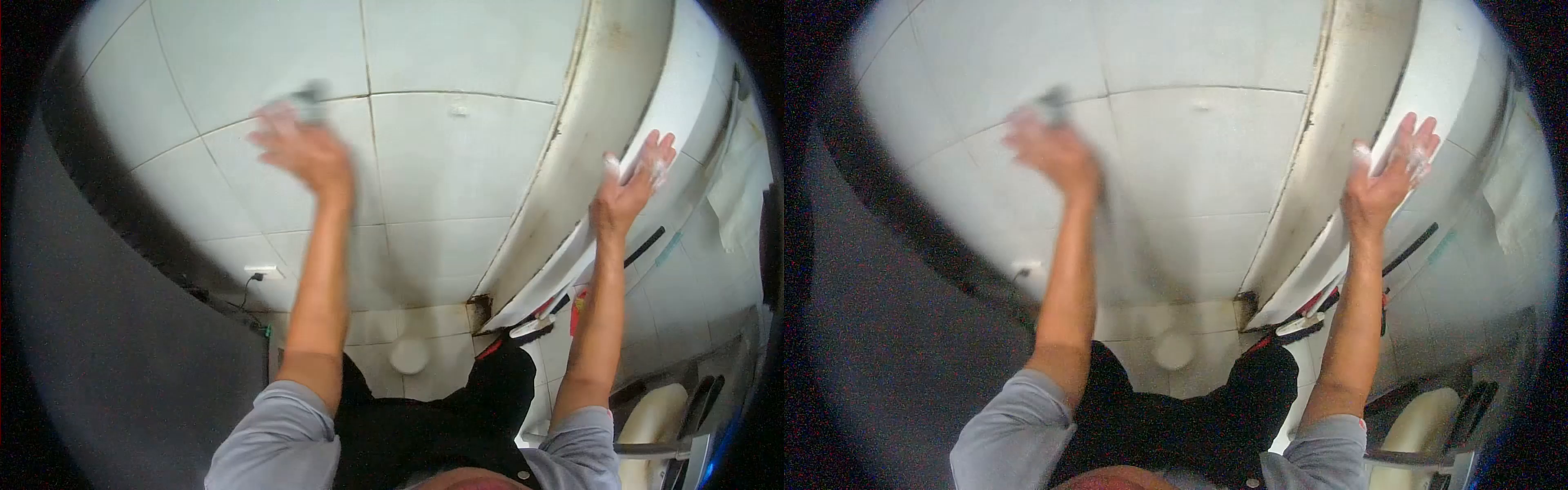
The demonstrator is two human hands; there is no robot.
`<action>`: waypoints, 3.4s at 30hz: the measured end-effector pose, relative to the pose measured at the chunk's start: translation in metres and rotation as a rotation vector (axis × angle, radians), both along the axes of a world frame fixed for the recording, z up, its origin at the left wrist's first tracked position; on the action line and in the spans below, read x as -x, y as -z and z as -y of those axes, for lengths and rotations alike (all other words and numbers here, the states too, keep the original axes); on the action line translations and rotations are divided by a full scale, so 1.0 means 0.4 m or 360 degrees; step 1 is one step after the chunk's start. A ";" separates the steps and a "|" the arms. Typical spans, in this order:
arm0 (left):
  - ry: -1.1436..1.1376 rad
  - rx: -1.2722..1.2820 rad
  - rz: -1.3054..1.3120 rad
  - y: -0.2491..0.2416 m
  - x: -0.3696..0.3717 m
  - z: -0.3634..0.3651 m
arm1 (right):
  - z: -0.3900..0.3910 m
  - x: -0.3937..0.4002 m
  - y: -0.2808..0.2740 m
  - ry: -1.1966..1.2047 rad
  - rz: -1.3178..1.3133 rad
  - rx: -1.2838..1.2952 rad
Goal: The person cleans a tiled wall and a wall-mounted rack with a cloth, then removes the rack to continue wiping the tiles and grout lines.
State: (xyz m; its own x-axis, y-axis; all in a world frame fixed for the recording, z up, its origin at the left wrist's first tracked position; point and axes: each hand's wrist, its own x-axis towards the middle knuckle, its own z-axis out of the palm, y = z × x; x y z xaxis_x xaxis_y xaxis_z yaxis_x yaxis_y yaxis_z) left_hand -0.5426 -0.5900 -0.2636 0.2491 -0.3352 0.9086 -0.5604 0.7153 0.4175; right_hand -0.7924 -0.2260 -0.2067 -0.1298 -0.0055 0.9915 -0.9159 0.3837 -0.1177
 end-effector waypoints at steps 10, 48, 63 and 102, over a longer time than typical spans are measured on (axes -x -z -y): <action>0.0625 0.0262 0.0873 -0.026 0.265 -0.300 | 0.257 -0.284 0.139 -0.0889 0.0041 -0.0587; 0.0419 0.0519 0.0714 -0.131 -0.157 0.040 | 0.461 -0.156 -0.051 -0.0098 -0.0079 0.0026; 0.0377 0.0678 0.0610 -0.115 -0.128 0.062 | 0.372 -0.053 0.032 -0.0176 -0.0056 0.0247; 0.0318 0.0665 0.0612 -0.109 -0.130 0.082 | 0.410 -0.141 0.116 -0.0445 0.0400 0.0104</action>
State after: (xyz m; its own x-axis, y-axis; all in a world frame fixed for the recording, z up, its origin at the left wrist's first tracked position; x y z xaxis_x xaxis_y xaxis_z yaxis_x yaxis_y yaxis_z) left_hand -0.4907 -0.6228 -0.2201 -0.1545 0.0631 0.9860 -0.4532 0.8822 -0.1275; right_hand -0.7361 -0.3900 -0.2529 -0.3714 -0.0131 0.9284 -0.9236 0.1076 -0.3680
